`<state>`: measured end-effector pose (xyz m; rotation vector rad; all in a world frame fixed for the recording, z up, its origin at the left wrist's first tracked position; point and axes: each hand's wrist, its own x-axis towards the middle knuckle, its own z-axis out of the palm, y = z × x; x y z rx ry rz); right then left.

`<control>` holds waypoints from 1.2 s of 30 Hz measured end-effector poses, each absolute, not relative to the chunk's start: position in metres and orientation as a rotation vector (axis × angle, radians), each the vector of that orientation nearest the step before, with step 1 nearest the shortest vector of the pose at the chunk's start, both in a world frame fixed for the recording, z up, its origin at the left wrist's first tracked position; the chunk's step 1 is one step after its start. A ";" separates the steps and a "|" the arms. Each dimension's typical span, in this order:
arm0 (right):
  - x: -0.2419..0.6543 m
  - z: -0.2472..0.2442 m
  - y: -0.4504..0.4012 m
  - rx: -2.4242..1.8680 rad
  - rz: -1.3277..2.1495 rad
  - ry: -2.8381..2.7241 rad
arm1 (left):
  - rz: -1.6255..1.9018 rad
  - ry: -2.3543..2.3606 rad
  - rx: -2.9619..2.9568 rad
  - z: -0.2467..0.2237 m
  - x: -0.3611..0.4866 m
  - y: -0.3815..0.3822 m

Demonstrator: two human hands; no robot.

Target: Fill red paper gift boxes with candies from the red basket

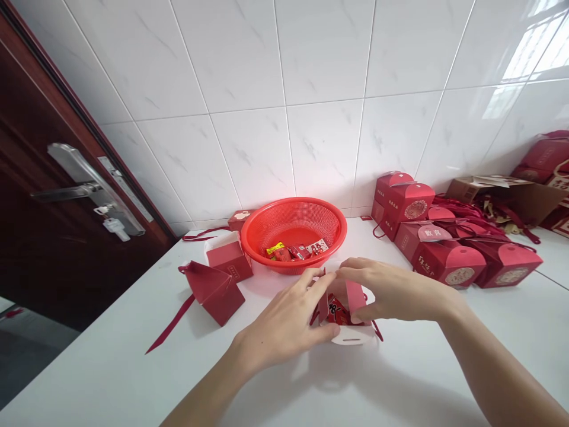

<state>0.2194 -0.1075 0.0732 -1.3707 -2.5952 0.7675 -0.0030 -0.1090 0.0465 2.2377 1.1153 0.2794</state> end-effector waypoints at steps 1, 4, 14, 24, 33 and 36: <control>0.219 0.073 -0.108 -1.386 0.756 -2.590 | 0.283 1.109 2.232 0.046 -0.003 -0.109; 0.219 0.073 -0.108 -1.403 0.729 -2.593 | 0.280 1.095 2.228 0.047 -0.001 -0.110; 0.220 0.073 -0.107 -1.470 0.746 -2.583 | 0.345 0.968 2.368 0.043 -0.001 -0.110; 0.230 0.068 -0.104 -1.348 0.830 -2.550 | 0.299 1.060 2.335 0.045 -0.007 -0.106; 0.236 0.071 -0.105 -1.373 0.798 -2.565 | 0.300 1.117 2.337 0.048 -0.008 -0.098; 0.237 0.068 -0.103 -1.368 0.793 -2.569 | 0.341 1.074 2.321 0.044 -0.005 -0.099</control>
